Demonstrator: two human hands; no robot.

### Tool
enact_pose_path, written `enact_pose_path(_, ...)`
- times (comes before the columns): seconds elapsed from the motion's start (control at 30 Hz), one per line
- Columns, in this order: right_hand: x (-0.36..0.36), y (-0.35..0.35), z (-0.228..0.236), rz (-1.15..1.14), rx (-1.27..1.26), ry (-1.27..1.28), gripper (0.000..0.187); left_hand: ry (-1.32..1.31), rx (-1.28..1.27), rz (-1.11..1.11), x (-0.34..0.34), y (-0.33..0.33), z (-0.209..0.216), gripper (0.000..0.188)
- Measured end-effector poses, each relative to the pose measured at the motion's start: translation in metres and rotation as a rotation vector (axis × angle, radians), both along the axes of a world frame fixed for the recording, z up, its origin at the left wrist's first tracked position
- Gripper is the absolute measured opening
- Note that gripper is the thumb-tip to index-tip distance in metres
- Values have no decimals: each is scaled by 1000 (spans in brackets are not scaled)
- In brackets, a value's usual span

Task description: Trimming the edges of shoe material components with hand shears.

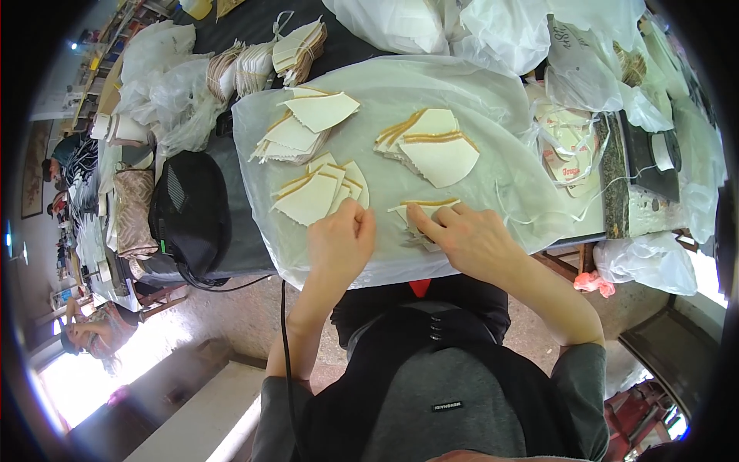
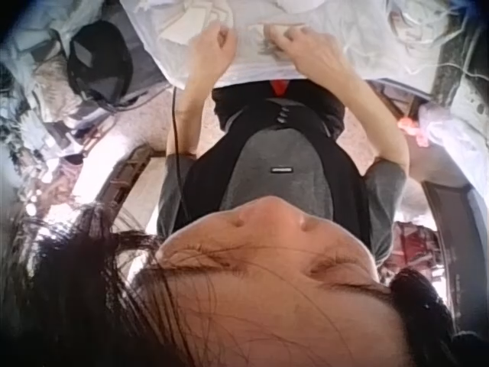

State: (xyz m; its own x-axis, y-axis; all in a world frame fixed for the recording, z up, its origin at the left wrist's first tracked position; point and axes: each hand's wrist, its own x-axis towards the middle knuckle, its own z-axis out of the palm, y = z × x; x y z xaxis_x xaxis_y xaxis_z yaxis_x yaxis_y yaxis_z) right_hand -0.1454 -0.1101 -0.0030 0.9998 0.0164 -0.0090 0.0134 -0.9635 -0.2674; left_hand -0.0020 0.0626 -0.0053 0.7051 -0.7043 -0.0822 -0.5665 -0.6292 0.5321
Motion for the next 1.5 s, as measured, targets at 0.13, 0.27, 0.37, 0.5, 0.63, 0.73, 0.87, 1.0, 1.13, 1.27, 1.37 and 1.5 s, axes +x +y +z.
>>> enact_pose_path(0.13, 1, 2, -5, -4, -14, -36, 61, -117, -242, -163, -2, 1, -3, 18)
enact_pose_path(0.27, 1, 4, -1, -17, -11, -39, 61, -386, -180, -404, -15, 10, -9, 39)
enact_pose_path(0.37, -2, -2, -3, -50, -3, -15, 62, -421, -157, -452, -17, 18, -3, 42)
enact_pose_path(0.5, -19, -36, -7, -322, 781, -321, 35, -296, -328, -382, -12, 14, -13, 49)
enact_pose_path(0.63, -32, -48, 2, -669, 1276, -696, 23, -273, -452, -406, -54, -18, -2, 46)
enact_pose_path(0.73, -33, -29, -23, -680, 984, -535, 20, -317, -414, -538, -59, -13, -19, 40)
enact_pose_path(0.87, -45, -27, -24, -689, 1040, -590, 16, -352, -583, -477, -36, 12, -16, 29)
enact_pose_path(1.0, -55, -2, 45, -439, 1043, -1074, 14, -760, -528, -148, 42, 58, 6, 39)
enact_pose_path(1.13, -159, -10, 161, 405, 1898, -53, 4, -518, -172, -240, 52, 91, -27, 58)
enact_pose_path(1.27, -82, 71, 201, 891, 938, -1641, 10, -340, -378, -7, 45, 72, -12, 74)
enact_pose_path(1.37, -79, 78, 206, 997, 721, -1545, 9, -360, -174, 36, 51, 58, -9, 89)
enact_pose_path(1.5, -90, 85, 206, 957, 734, -1513, 9, -294, -51, -129, 61, 62, -1, 86)
